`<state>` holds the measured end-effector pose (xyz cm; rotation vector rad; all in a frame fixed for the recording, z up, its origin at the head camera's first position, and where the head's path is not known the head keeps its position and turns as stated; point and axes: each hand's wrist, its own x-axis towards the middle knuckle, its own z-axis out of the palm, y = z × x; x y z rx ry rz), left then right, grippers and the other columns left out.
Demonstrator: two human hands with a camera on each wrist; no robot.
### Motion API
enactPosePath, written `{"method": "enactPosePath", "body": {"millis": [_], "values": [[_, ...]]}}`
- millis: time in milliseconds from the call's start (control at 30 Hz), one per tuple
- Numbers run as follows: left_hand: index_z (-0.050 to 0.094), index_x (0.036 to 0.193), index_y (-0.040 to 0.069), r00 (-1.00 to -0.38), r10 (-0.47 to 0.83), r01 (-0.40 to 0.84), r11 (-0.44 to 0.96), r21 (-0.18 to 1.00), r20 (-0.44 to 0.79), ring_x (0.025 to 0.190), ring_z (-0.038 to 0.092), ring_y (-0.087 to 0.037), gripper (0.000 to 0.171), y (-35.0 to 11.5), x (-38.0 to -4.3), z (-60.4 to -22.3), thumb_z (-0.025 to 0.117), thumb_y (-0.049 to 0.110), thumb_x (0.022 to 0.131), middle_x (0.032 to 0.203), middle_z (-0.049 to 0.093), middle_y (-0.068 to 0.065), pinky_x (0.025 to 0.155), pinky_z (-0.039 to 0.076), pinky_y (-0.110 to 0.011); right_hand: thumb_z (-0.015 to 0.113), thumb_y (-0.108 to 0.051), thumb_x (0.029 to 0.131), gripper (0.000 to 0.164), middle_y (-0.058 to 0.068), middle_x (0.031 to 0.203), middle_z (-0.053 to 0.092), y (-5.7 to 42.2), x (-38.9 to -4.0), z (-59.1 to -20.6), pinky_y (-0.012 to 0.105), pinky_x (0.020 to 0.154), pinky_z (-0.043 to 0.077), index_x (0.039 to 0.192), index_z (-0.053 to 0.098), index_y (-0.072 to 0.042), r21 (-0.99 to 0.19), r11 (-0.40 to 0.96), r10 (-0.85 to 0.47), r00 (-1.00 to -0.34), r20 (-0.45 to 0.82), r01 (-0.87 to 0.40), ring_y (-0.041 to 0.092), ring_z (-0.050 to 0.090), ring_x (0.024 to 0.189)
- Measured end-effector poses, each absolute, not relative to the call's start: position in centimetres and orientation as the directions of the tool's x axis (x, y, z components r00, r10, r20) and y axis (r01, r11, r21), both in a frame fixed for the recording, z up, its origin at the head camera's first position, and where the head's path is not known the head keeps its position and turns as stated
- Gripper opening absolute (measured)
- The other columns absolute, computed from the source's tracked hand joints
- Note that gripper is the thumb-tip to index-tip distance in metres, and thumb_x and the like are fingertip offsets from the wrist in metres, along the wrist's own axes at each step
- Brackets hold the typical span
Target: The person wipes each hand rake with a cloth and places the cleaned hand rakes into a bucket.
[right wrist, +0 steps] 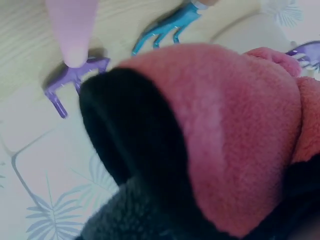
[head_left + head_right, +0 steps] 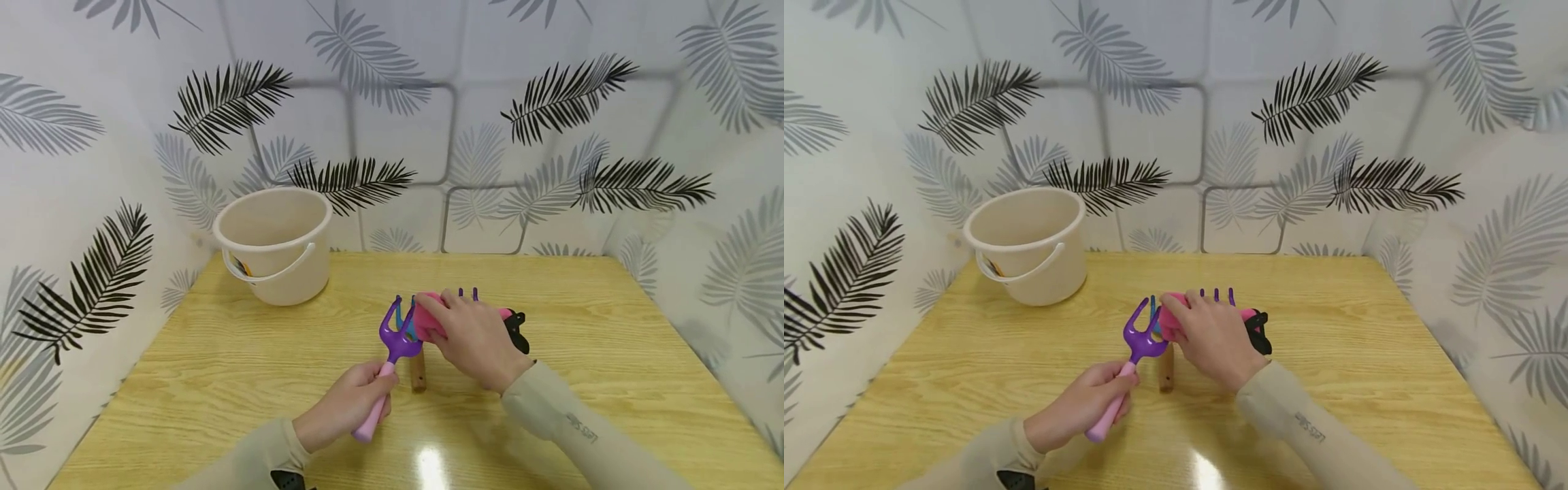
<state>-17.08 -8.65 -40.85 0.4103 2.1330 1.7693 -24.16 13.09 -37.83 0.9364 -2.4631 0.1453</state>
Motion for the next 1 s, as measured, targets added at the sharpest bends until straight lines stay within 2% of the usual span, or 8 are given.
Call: {"method": "enactPosePath", "body": {"millis": [167,400,533,667,867,1000], "values": [[0.055,0.092,0.000,-0.910,0.411,0.028,0.194,0.981,-0.055,0.045,0.046,-0.011,0.022,-8.5,-17.1,-41.2,0.047,0.019,0.099,0.059,0.052,-0.004,0.039,0.038,-0.022,0.073,-0.030,0.082,0.054,0.003,0.088,0.057,12.9,-23.8,-37.3,0.032,0.046,0.048,0.131,0.053,-0.019,0.047,0.751,-0.587,-0.634,0.503,-0.658,0.016,0.050,0.058],[0.054,0.088,0.002,-0.908,0.415,0.031,0.190,0.981,-0.051,0.046,0.046,-0.011,0.020,-8.4,-17.4,-41.4,0.046,0.017,0.099,0.059,0.053,-0.004,0.040,0.039,-0.021,0.073,-0.036,0.081,0.055,0.007,0.105,0.064,11.5,-22.5,-37.0,0.030,0.044,0.049,0.131,0.053,-0.024,0.027,0.720,-0.626,-0.633,0.456,-0.693,0.018,0.060,0.071],[0.054,0.089,0.002,-0.905,0.420,0.009,0.178,0.984,-0.067,0.047,0.047,-0.011,0.023,-8.5,-17.4,-41.3,0.048,0.022,0.099,0.061,0.055,-0.004,0.042,0.039,-0.022,0.075,-0.033,0.080,0.055,0.005,0.101,0.064,11.3,-22.8,-37.5,0.029,0.046,0.049,0.130,0.055,-0.023,0.026,0.723,-0.625,-0.637,0.451,-0.690,0.016,0.058,0.066],[0.056,0.093,-0.001,-0.901,0.424,-0.022,0.155,0.988,-0.086,0.047,0.047,-0.012,0.025,-8.6,-17.3,-41.5,0.048,0.023,0.098,0.061,0.056,-0.004,0.041,0.040,-0.022,0.076,-0.031,0.079,0.056,0.007,0.098,0.064,11.7,-23.7,-38.3,0.033,0.046,0.051,0.130,0.055,-0.020,0.046,0.732,-0.623,-0.640,0.449,-0.680,0.019,0.058,0.065],[0.057,0.095,-0.001,-0.894,0.440,-0.025,0.153,0.988,-0.091,0.045,0.047,-0.012,0.026,-8.5,-17.2,-41.4,0.047,0.023,0.099,0.061,0.055,-0.005,0.039,0.039,-0.022,0.076,-0.026,0.079,0.055,0.007,0.089,0.059,12.5,-24.7,-38.5,0.035,0.046,0.051,0.129,0.054,-0.017,0.154,0.718,-0.647,-0.570,0.507,-0.679,0.021,0.054,0.058],[0.055,0.091,0.001,-0.899,0.432,-0.006,0.165,0.986,-0.078,0.045,0.045,-0.011,0.023,-8.4,-17.2,-41.3,0.047,0.021,0.099,0.061,0.054,-0.004,0.039,0.038,-0.022,0.074,-0.028,0.081,0.054,0.004,0.088,0.057,12.4,-24.4,-37.7,0.034,0.044,0.049,0.129,0.053,-0.018,0.131,0.717,-0.633,-0.560,0.535,-0.684,0.019,0.051,0.057]]}}
